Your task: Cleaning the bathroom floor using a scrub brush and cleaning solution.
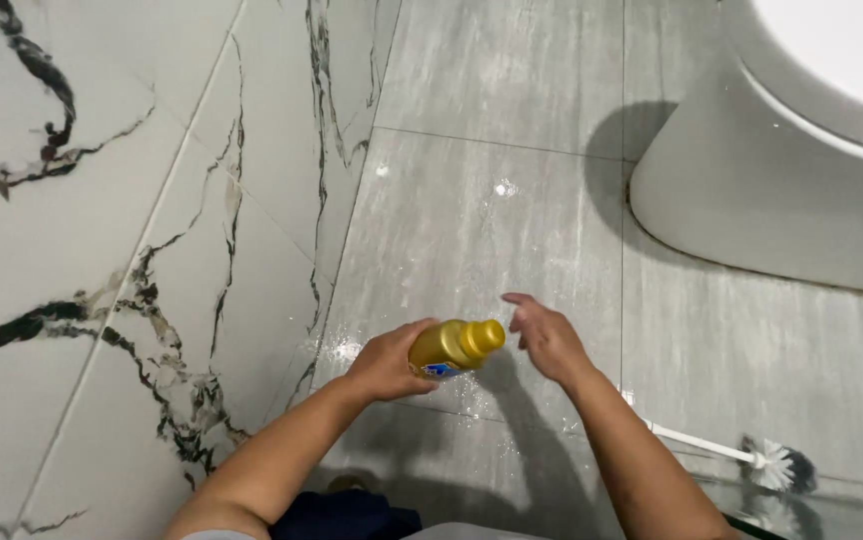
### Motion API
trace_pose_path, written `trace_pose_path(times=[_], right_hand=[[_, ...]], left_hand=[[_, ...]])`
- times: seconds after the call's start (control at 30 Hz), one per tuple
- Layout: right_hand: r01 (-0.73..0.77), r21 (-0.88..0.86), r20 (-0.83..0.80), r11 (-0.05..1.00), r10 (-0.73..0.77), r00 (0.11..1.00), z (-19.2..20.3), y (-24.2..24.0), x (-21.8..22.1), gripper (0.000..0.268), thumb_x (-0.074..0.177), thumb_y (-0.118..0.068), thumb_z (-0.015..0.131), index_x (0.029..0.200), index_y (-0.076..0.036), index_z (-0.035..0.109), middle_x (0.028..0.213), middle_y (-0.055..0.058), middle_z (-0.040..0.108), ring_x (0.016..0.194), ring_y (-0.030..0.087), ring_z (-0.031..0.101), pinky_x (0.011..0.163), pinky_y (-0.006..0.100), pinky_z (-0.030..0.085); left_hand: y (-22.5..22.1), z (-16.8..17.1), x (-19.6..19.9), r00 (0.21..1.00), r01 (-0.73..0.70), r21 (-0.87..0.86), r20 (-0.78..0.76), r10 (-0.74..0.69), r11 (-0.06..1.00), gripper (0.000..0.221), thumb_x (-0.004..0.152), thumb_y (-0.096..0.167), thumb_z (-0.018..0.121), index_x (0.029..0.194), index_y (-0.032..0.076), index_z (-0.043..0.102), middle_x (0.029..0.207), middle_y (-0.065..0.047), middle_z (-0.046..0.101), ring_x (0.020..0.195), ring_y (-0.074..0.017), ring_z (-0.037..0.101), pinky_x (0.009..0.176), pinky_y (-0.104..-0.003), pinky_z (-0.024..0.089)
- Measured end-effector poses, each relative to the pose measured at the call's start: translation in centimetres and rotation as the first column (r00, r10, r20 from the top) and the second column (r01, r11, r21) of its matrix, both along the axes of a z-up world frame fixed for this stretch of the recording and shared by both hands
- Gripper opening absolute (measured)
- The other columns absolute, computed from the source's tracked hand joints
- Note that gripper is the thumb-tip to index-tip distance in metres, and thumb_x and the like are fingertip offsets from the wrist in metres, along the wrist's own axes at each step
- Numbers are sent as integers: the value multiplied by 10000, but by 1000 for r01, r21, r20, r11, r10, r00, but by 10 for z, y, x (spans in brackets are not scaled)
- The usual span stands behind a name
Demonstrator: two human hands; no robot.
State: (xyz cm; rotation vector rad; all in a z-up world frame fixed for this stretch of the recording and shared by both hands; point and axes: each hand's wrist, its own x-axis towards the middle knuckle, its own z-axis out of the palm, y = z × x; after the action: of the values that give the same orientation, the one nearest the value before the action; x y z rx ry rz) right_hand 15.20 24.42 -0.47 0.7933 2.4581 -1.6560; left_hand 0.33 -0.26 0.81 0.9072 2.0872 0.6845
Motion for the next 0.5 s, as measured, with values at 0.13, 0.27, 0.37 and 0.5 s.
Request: trace_pose_path(times=[0.13, 0.27, 0.37, 0.5], right_hand=[[-414, 339, 365, 845, 288, 886, 27, -43, -14, 539, 1052, -573, 426, 1236, -107, 625, 987, 95, 738, 858, 218, 698, 805, 401, 563], [-355, 328, 15, 875, 371, 928, 24, -40, -1, 431, 977, -433, 595, 1212, -72, 616, 1025, 139, 698, 931, 296, 702, 820, 420, 578], [-417, 439, -247, 796, 554, 795, 21, -28, 8, 327, 960, -329, 669, 1195, -107, 623, 1211, 135, 657, 1102, 318, 665, 907, 412, 592], [-454, 277, 88, 847, 448, 890, 90, -47, -7, 859, 760, -386, 829, 1505, -139, 481, 1460, 171, 482, 1145, 348, 617, 914, 433, 549]], left_hand=[[-6, -1, -1, 990, 95, 24, -110, -92, 995, 1013, 631, 312, 914, 1502, 215, 406, 1415, -104, 580, 1259, -326, 585, 1050, -419, 464], [-8, 18, -6, 969, 192, -42, -149, -196, 981, 972, 642, 302, 908, 1482, 203, 429, 1363, -96, 609, 1226, -312, 605, 1045, -418, 476], [-6, 28, -6, 974, 207, -94, -72, -214, 974, 914, 630, 281, 890, 1442, 219, 476, 1321, -68, 642, 1193, -289, 631, 1025, -408, 495], [-1, 11, -5, 945, 273, -7, -185, -269, 962, 822, 686, 254, 874, 1415, 181, 501, 1269, -98, 663, 1168, -319, 630, 982, -438, 503]])
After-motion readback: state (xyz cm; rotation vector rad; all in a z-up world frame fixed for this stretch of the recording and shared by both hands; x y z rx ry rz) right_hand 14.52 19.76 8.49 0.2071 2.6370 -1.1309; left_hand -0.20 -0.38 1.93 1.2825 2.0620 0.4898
